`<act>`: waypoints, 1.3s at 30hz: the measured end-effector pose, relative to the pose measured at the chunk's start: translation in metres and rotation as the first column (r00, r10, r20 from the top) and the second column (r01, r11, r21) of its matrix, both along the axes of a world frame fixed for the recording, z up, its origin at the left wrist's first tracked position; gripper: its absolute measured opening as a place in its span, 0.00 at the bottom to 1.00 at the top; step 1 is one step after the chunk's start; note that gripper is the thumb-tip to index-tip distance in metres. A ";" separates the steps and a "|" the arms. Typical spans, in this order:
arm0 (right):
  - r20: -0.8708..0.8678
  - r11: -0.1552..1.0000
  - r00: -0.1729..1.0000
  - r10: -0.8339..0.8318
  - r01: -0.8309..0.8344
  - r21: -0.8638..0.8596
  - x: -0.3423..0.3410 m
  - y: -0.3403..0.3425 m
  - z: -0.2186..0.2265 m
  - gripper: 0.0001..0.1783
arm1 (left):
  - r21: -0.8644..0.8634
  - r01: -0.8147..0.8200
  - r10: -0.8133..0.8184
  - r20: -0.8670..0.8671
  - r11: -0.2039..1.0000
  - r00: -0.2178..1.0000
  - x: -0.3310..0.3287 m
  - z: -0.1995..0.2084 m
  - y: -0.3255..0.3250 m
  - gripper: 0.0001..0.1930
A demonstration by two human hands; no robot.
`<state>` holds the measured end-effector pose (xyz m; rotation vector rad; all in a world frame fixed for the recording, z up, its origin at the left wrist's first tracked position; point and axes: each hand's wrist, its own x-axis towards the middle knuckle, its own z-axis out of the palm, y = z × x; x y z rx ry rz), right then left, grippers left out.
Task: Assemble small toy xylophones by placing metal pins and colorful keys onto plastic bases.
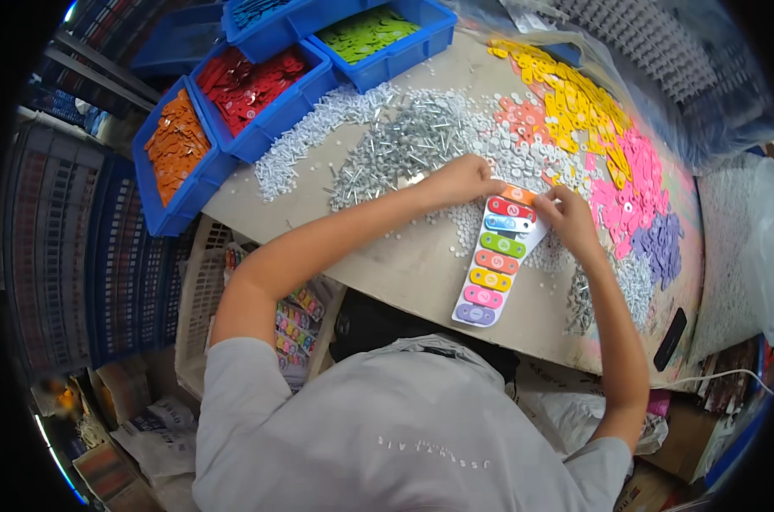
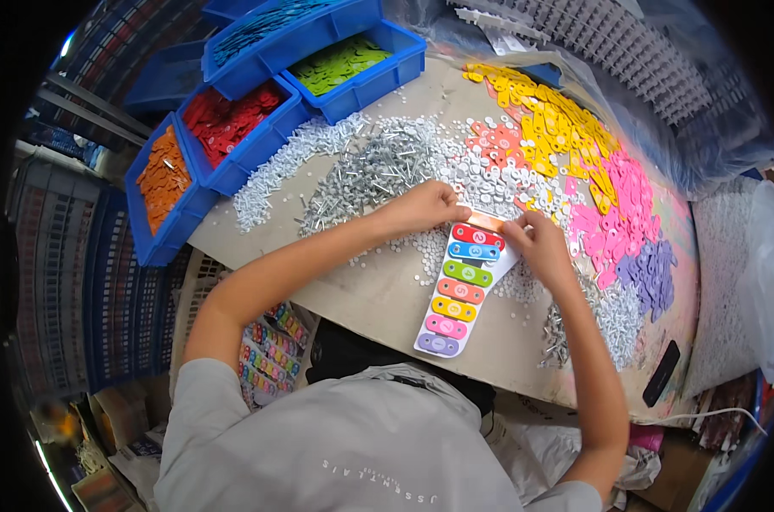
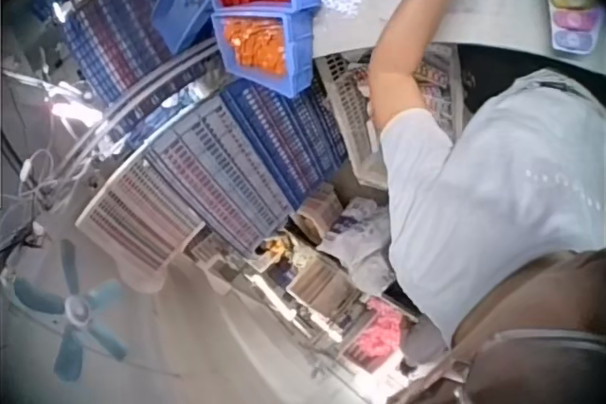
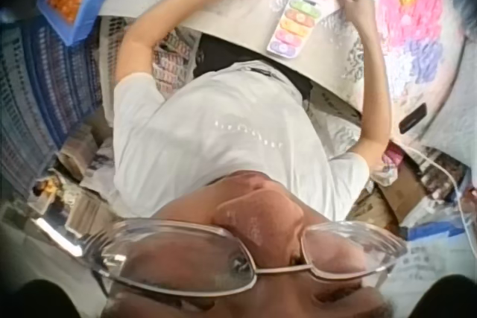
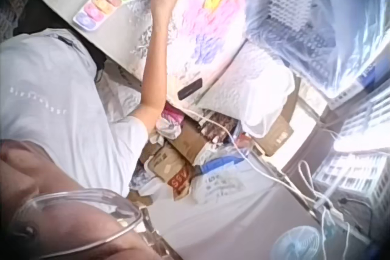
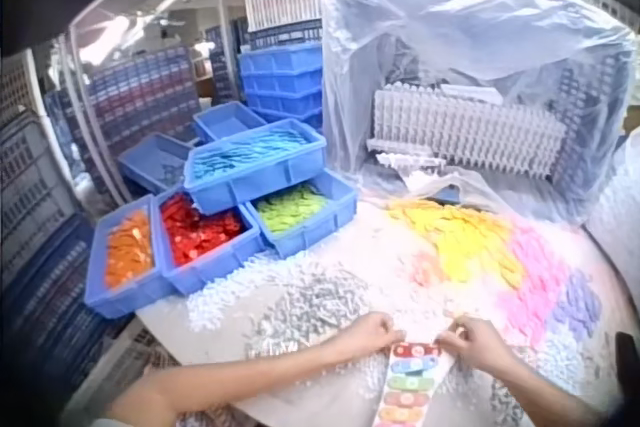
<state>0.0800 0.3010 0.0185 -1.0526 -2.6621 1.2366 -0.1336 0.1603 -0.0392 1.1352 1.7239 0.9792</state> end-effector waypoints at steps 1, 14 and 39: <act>-0.122 0.991 0.986 -0.111 0.119 0.058 0.011 -0.010 0.003 0.17 | 0.008 0.002 -0.002 -0.003 1.000 1.000 0.001 0.013 -0.004 0.15; -0.110 0.526 0.747 -0.656 0.557 0.643 0.296 0.018 -0.037 0.17 | 0.308 -0.359 0.464 -0.706 0.881 0.534 -0.148 0.029 -0.089 0.06; -0.298 0.578 0.698 -0.652 0.711 0.400 0.307 0.011 -0.044 0.05 | 0.330 -0.378 0.304 0.254 0.865 0.918 0.029 0.062 -0.106 0.04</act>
